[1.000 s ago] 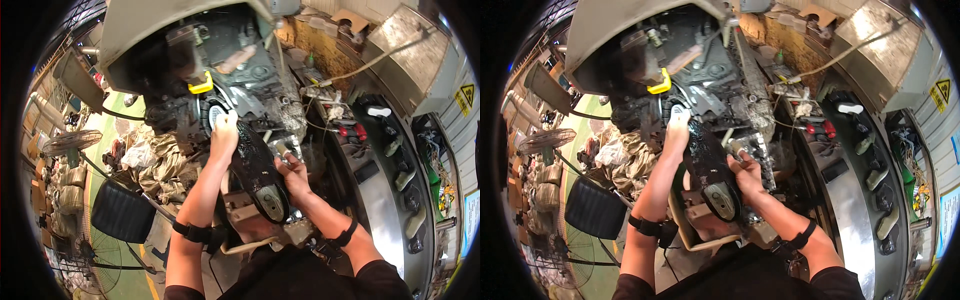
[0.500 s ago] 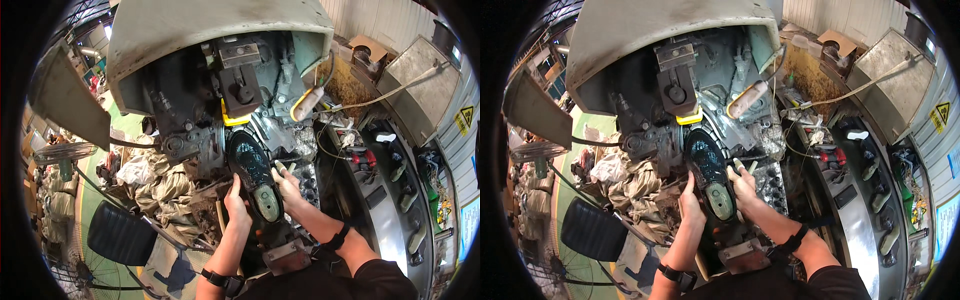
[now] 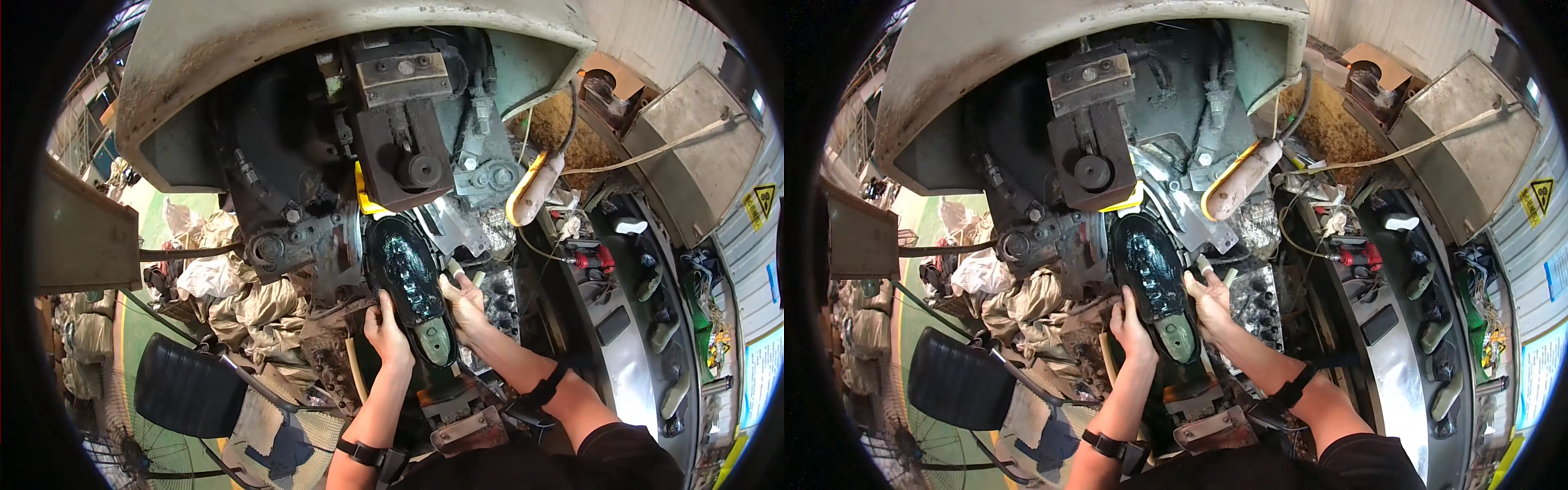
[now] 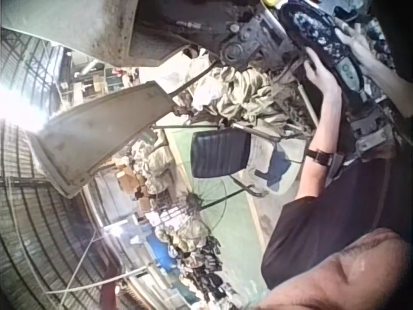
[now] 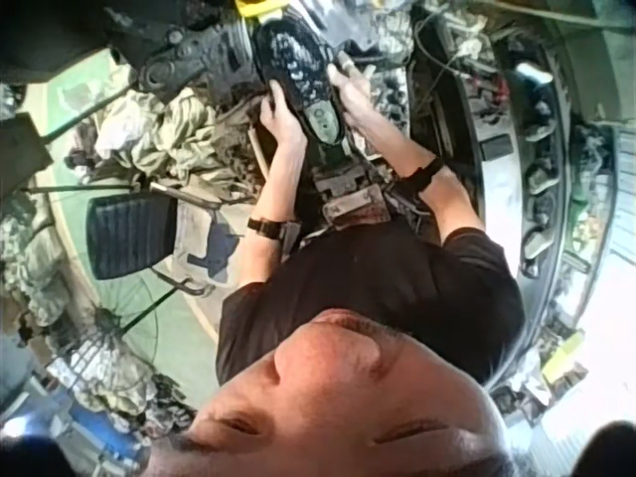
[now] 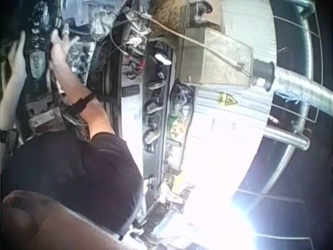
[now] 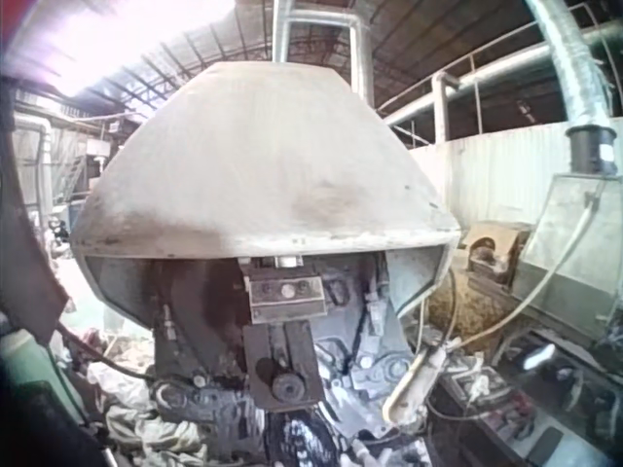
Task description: Operating a shoe lasting machine and organizing shoe components on a conveyor belt in a factory.
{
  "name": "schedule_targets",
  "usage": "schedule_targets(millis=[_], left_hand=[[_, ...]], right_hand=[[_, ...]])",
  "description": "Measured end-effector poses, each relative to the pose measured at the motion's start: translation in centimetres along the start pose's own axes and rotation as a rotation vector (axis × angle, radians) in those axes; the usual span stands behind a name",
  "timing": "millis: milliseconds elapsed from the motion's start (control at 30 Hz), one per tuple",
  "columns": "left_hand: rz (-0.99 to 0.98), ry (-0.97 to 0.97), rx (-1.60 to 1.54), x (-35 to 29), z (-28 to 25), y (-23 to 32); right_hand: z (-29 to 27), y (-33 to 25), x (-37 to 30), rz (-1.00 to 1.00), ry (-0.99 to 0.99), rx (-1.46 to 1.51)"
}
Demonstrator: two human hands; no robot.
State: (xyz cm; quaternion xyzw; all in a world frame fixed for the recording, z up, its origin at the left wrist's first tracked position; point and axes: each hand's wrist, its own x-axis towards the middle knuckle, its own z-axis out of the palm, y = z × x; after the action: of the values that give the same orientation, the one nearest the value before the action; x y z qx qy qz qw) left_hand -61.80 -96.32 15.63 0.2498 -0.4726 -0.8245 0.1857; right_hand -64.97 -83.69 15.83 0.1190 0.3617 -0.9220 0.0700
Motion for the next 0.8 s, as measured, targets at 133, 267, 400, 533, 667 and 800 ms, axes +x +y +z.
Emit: schedule_targets(millis=[133,267,400,533,667,800], left_hand=[[-0.033,0.036,0.039,-0.2,0.3,0.7],[-0.027,0.068,0.059,-1.0,0.4,0.2],[0.215,0.141,0.276,-0.8,0.1,-1.6],[0.241,0.101,0.212,-0.1,-0.1,-2.3],[0.271,0.087,0.230,0.1,0.0,-2.9],[0.217,0.063,0.184,0.0,-0.4,-3.1]], right_hand=[[-0.1,-0.9,-0.1,0.069,-0.036,0.057],[0.2,0.2,-1.0,-0.030,0.007,-0.002],[0.0,0.5,-0.8,-0.064,-0.029,0.017],[-0.4,1.3,-0.5,-0.107,-0.024,-0.008],[-0.7,1.5,0.0,-0.085,-0.028,0.004],[-0.6,1.1,0.0,0.001,-0.007,0.028]])
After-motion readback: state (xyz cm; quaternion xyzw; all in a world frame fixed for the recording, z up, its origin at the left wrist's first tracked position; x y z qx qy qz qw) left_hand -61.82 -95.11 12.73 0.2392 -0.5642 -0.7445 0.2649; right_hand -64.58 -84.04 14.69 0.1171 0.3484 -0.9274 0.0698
